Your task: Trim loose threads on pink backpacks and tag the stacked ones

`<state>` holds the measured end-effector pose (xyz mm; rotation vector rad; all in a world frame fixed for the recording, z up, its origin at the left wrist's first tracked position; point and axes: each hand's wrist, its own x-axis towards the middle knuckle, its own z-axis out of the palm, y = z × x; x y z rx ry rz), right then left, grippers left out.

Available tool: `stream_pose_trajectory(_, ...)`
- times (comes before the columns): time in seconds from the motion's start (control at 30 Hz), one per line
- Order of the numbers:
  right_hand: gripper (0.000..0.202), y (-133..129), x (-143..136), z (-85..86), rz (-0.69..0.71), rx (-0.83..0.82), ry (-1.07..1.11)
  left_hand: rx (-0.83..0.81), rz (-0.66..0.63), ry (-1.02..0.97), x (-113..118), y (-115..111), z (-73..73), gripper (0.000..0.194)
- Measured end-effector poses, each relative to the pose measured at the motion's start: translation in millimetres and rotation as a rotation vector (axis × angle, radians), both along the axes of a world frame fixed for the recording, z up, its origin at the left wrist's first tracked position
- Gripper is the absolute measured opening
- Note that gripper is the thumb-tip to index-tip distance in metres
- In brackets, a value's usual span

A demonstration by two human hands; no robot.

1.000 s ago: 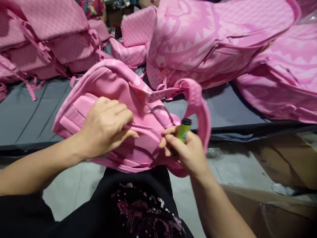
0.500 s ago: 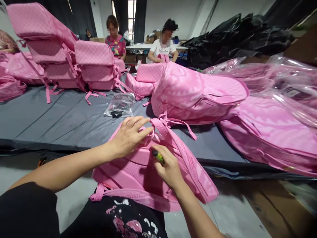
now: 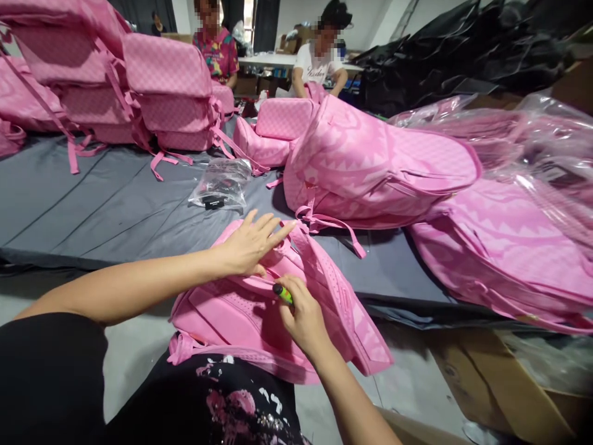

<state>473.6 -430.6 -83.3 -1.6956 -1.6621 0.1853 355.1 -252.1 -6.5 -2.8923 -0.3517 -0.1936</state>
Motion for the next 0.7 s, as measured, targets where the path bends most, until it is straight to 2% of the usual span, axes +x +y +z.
stream_pose_trajectory(0.07,0.047,7.5,1.2,0.6,0.013,-0.011,0.024,0.058,0.0,0.025,-1.6,-1.1,-4.7,0.121)
stream_pose_trajectory(0.2,0.046,16.3,6.7,2.4,0.06,-0.021,0.05,0.079,0.079,0.087,4.3,-0.1,-11.4,0.117)
stream_pose_trajectory(0.43,0.044,26.5,29.9,11.6,0.086,-0.11,-0.019,0.028,0.099,0.02,8.3,1.9,-11.4,0.082)
stream_pose_trajectory(0.6,0.053,40.9,27.7,24.9,0.228,-0.298,-0.133,-0.005,0.118,0.012,9.2,7.8,-15.8,0.077)
stream_pose_trajectory(0.7,0.052,50.2,16.3,34.5,0.179,-0.454,-0.299,-0.018,0.155,0.031,13.5,12.3,-20.4,0.082)
